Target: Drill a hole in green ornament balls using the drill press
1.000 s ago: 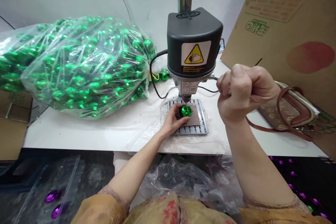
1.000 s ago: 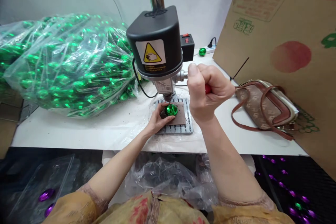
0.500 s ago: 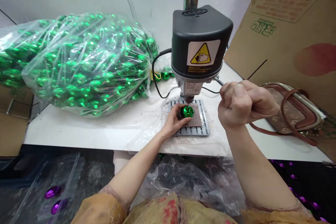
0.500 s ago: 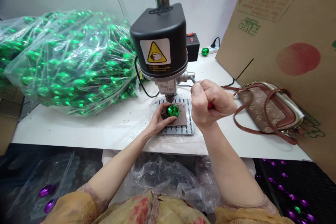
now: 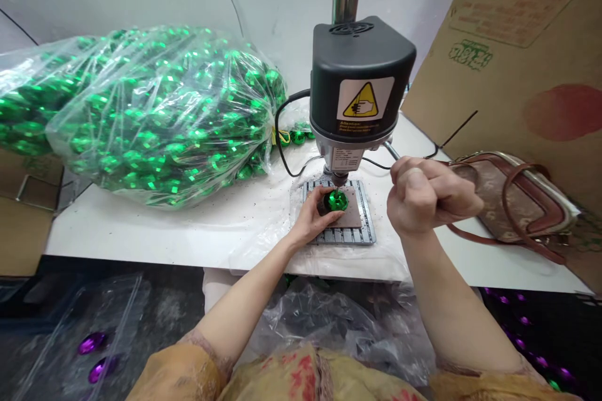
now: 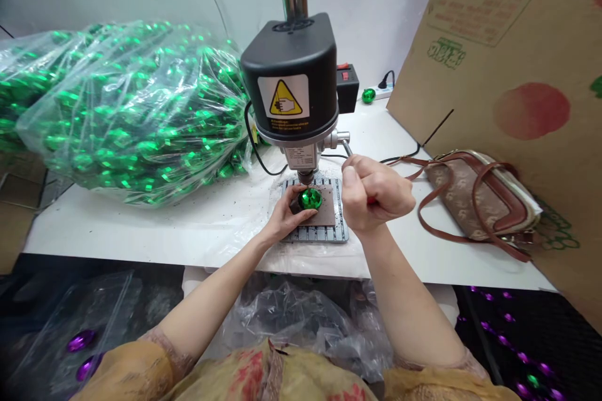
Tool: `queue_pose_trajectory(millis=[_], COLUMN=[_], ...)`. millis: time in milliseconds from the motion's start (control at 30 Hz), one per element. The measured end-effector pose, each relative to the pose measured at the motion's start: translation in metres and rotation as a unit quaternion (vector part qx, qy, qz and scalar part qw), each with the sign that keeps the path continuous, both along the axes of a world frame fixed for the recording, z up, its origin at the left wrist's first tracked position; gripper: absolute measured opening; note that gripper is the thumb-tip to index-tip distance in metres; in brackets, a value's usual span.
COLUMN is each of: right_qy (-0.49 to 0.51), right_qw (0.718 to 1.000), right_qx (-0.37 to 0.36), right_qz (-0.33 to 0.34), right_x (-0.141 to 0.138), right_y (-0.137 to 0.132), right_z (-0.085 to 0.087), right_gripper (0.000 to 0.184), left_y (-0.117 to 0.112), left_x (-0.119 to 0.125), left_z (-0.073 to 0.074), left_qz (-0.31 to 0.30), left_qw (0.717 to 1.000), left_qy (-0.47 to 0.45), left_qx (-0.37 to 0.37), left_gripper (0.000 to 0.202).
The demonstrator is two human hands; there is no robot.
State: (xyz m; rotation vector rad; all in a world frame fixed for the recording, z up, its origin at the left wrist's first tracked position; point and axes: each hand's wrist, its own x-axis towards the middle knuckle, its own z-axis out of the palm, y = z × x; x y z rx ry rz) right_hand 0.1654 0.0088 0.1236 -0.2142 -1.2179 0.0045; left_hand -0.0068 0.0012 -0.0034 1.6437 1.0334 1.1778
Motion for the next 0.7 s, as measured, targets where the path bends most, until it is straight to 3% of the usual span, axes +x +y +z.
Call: queue_pose_trajectory(millis=[133,333,433,500,533,600,700], right_qy=[0.015,0.084,0.08,0.079,0.08,0.084,0.091], right_qw=[1.0,0.981,0.973,0.973,0.974,0.975,0.975], right_qx=[-0.005,-0.169,-0.213,-0.212,-0.21,-0.204,-0.199], right_qz=[-0.007,0.041,0.033,0.031,0.03,0.031,0.031], right_x=[-0.004,-0.008,-0.007,-0.007,-0.006,-0.006,-0.006], right_y=[-0.002,-0.001,0.001,0.002,0.003,0.004,0.006], right_z=[0.004,0.062,0.078,0.08,0.079,0.077,0.074], right_gripper=[0.047,0.041,0.041,0.042,0.042,0.041,0.04], left_y=[0.0,-0.004,-0.027,-0.055,-0.071,-0.104,-0.145], left_x=[0.001,0.005,0.006,0.004,0.001,-0.006,-0.02], left_z=[-0.001,0.004,0.007,0.001,-0.005,-0.021,-0.047], left_qz=[0.004,0.05,0.147,0.168,0.141,0.019,-0.179], left_qw=[1.0,0.999,0.988,0.979,0.978,0.976,0.937], left_qy=[-0.008,-0.01,0.009,0.027,0.039,0.087,0.223], left_qx=[0.002,-0.003,0.046,0.111,0.145,0.198,0.199], left_gripper=[0.056,0.054,0.051,0.051,0.051,0.047,0.042])
